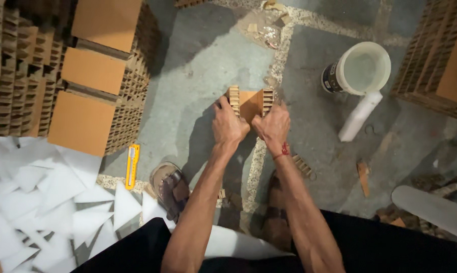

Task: The person sits on the floor and assembles small cardboard boxes by applying glue to the edges of flat panels and folding them into a box shape. They repeatedly pick up panels, apply adhesive, and press the sides together to form the structure.

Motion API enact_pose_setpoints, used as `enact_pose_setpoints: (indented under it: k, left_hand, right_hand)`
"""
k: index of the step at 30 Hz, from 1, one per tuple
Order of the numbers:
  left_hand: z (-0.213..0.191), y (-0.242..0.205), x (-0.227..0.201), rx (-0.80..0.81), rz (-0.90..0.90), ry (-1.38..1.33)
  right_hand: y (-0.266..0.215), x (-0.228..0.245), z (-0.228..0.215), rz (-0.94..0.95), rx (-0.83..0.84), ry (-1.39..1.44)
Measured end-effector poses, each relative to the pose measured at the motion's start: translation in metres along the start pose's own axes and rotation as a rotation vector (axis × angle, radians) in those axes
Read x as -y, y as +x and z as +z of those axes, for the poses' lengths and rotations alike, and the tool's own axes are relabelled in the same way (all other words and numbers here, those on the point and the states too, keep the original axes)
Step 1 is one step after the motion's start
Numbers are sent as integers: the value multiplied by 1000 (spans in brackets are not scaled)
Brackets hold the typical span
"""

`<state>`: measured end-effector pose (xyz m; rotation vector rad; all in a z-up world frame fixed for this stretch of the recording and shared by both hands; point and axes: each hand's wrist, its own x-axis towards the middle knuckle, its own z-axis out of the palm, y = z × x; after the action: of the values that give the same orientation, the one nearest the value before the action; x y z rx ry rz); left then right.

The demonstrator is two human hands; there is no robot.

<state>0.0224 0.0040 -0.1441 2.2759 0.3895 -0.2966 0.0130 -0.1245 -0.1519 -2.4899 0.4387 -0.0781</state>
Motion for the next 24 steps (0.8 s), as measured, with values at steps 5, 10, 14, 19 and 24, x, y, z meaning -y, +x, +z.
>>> enact_pose_setpoints:
  k: [5, 10, 14, 19, 24]
  left_hand:
    - [2, -1, 0, 34, -49, 20]
    - [-1, -2, -2, 53, -73, 43]
    - [3, -3, 3, -24, 6, 19]
    - [15, 2, 12, -43, 65, 75]
    - [12, -1, 12, -77, 130, 86]
  right_hand:
    - [-1, -5, 2, -34, -19, 0]
    - [3, -2, 0, -38, -16, -13]
    - [1, 0, -5, -83, -18, 75]
    - [6, -14, 9, 88, 87, 12]
    - [1, -16, 13, 78, -14, 20]
